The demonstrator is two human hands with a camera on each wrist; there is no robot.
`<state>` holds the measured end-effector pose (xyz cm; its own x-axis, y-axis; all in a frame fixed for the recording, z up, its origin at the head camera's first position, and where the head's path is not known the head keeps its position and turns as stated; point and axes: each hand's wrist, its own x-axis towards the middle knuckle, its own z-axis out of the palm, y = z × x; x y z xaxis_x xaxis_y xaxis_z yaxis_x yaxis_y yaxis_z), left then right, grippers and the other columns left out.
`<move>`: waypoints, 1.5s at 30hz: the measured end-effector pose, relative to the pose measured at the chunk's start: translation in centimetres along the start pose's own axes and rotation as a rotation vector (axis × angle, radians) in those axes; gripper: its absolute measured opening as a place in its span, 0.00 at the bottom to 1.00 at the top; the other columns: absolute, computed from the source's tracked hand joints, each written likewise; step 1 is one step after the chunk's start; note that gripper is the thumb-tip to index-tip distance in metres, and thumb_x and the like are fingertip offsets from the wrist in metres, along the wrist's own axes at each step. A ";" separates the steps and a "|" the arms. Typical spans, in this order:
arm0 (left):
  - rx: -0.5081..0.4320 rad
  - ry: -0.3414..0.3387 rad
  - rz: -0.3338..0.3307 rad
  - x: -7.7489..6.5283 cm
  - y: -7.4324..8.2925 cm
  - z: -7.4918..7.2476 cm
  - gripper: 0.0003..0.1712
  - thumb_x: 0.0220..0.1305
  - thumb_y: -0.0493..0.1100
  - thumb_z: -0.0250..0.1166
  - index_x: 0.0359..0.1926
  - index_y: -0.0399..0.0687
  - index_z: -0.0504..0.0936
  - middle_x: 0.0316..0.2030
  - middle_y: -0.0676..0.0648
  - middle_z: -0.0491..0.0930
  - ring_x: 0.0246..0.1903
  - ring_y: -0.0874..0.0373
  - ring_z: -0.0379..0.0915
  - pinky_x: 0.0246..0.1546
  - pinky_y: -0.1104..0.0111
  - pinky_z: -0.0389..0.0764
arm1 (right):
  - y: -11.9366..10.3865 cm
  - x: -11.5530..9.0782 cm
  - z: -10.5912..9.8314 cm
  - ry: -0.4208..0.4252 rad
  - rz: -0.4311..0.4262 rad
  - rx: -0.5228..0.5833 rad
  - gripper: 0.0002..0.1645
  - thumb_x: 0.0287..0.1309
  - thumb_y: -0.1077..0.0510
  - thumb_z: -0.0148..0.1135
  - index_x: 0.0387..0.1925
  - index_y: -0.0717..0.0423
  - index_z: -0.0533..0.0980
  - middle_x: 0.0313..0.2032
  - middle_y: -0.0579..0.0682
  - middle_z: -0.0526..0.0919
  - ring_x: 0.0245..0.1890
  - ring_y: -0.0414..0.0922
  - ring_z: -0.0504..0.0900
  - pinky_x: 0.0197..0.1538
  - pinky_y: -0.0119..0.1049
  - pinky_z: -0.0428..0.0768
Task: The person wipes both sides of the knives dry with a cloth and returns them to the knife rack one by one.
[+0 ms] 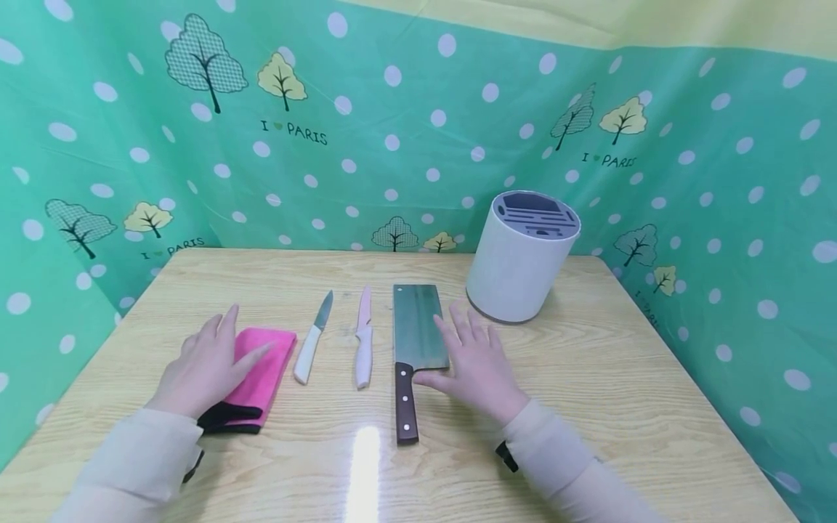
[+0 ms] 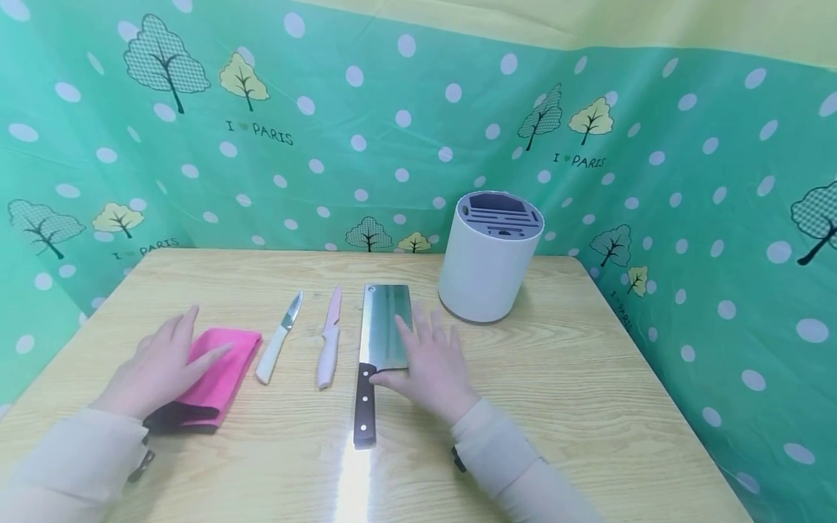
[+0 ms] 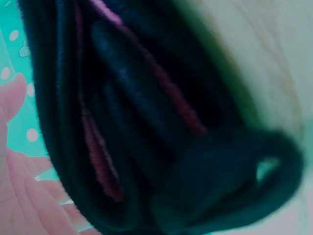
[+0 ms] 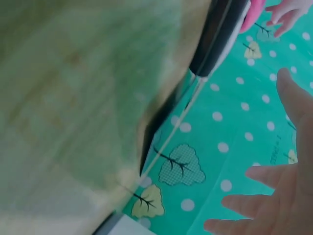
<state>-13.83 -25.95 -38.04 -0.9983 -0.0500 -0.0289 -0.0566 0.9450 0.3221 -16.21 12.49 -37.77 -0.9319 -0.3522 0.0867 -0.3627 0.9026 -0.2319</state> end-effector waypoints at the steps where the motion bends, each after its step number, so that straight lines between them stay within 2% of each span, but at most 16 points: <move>1: 0.003 -0.007 -0.007 0.0 -0.1 0.1 0.55 0.70 0.66 0.52 0.77 0.34 0.38 0.68 0.19 0.50 0.62 0.18 0.50 0.50 0.26 0.65 | -0.1 0.0 0.2 -0.006 0.002 -0.002 0.61 0.50 0.21 0.60 0.77 0.49 0.55 0.78 0.55 0.48 0.78 0.61 0.45 0.74 0.65 0.47; 4: 0.010 -0.025 -0.023 0.0 -0.5 0.3 0.49 0.73 0.57 0.53 0.75 0.29 0.40 0.66 0.19 0.52 0.60 0.18 0.53 0.51 0.28 0.66 | -0.4 -0.1 0.8 -0.016 -0.003 -0.023 0.62 0.49 0.20 0.58 0.75 0.51 0.57 0.78 0.56 0.50 0.77 0.61 0.47 0.74 0.63 0.50; 6: 0.013 -0.039 -0.032 0.0 -0.8 0.4 0.47 0.74 0.55 0.51 0.75 0.28 0.41 0.65 0.19 0.54 0.60 0.18 0.54 0.52 0.28 0.66 | -0.6 -0.1 1.1 -0.017 -0.014 -0.037 0.63 0.48 0.19 0.58 0.75 0.52 0.59 0.77 0.57 0.51 0.76 0.62 0.50 0.74 0.61 0.54; 11: 0.035 -0.080 -0.045 -0.2 -1.5 0.7 0.47 0.75 0.59 0.46 0.74 0.25 0.42 0.64 0.17 0.55 0.59 0.18 0.56 0.52 0.29 0.67 | -1.3 -0.3 1.7 -0.023 -0.037 -0.052 0.63 0.47 0.18 0.58 0.73 0.53 0.61 0.75 0.59 0.56 0.73 0.64 0.58 0.70 0.61 0.63; 19: 0.061 -0.121 -0.064 0.1 -1.8 0.9 0.48 0.75 0.61 0.44 0.72 0.22 0.46 0.61 0.16 0.59 0.58 0.19 0.60 0.50 0.31 0.70 | -2.3 -0.3 2.1 -0.041 -0.023 -0.091 0.60 0.47 0.17 0.56 0.69 0.56 0.67 0.70 0.60 0.66 0.67 0.63 0.67 0.64 0.59 0.71; 21: 0.065 -0.142 -0.070 0.2 -1.9 0.9 0.48 0.75 0.63 0.42 0.72 0.21 0.47 0.61 0.16 0.61 0.58 0.19 0.62 0.50 0.32 0.71 | -2.6 -0.3 2.1 -0.040 -0.027 -0.107 0.59 0.47 0.17 0.56 0.65 0.57 0.71 0.67 0.60 0.69 0.64 0.61 0.70 0.61 0.57 0.74; 24: 0.072 -0.167 -0.075 0.3 -2.0 0.7 0.49 0.75 0.64 0.41 0.71 0.20 0.48 0.61 0.17 0.62 0.58 0.20 0.62 0.51 0.32 0.71 | -3.0 -0.2 2.2 -0.049 -0.028 -0.135 0.55 0.48 0.17 0.56 0.57 0.59 0.76 0.60 0.59 0.75 0.54 0.57 0.75 0.51 0.51 0.78; 28: 0.082 -0.196 -0.081 0.3 -1.7 0.5 0.48 0.76 0.63 0.40 0.70 0.19 0.49 0.61 0.16 0.62 0.58 0.19 0.61 0.51 0.32 0.70 | -3.5 0.0 2.4 -0.063 -0.019 -0.151 0.48 0.49 0.18 0.56 0.46 0.57 0.79 0.48 0.54 0.77 0.41 0.50 0.73 0.38 0.41 0.76; 33: 0.097 -0.223 -0.099 0.4 -1.2 0.8 0.48 0.76 0.64 0.39 0.71 0.20 0.48 0.61 0.17 0.61 0.57 0.19 0.61 0.48 0.32 0.72 | -4.1 0.2 2.5 -0.087 -0.010 -0.152 0.43 0.51 0.20 0.57 0.38 0.57 0.78 0.36 0.50 0.74 0.33 0.46 0.69 0.28 0.35 0.70; 35: 0.097 -0.221 -0.104 0.4 -1.0 1.0 0.47 0.76 0.63 0.39 0.71 0.21 0.48 0.61 0.18 0.61 0.56 0.20 0.61 0.48 0.32 0.72 | -4.3 0.3 2.6 -0.117 0.005 -0.144 0.45 0.51 0.20 0.57 0.40 0.58 0.78 0.35 0.50 0.74 0.32 0.45 0.70 0.27 0.35 0.71; 40: 0.089 -0.210 -0.110 0.4 -0.9 1.1 0.47 0.76 0.63 0.40 0.71 0.21 0.49 0.59 0.18 0.62 0.54 0.21 0.61 0.46 0.32 0.72 | -4.6 0.5 3.0 -0.207 0.043 -0.144 0.49 0.50 0.19 0.57 0.47 0.61 0.79 0.38 0.53 0.79 0.36 0.46 0.76 0.31 0.40 0.79; 45: 0.077 -0.210 -0.112 0.5 -0.9 1.0 0.47 0.76 0.63 0.40 0.71 0.22 0.50 0.58 0.18 0.61 0.52 0.22 0.61 0.45 0.33 0.72 | -4.8 0.8 3.2 -0.246 0.050 -0.143 0.47 0.50 0.20 0.57 0.41 0.60 0.78 0.32 0.51 0.79 0.30 0.44 0.75 0.27 0.39 0.77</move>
<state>-14.23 -26.51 -39.33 -0.9612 -0.0949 -0.2589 -0.1574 0.9597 0.2326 -15.21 7.06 -39.69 -0.9261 -0.3401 -0.1631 -0.3294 0.9399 -0.0895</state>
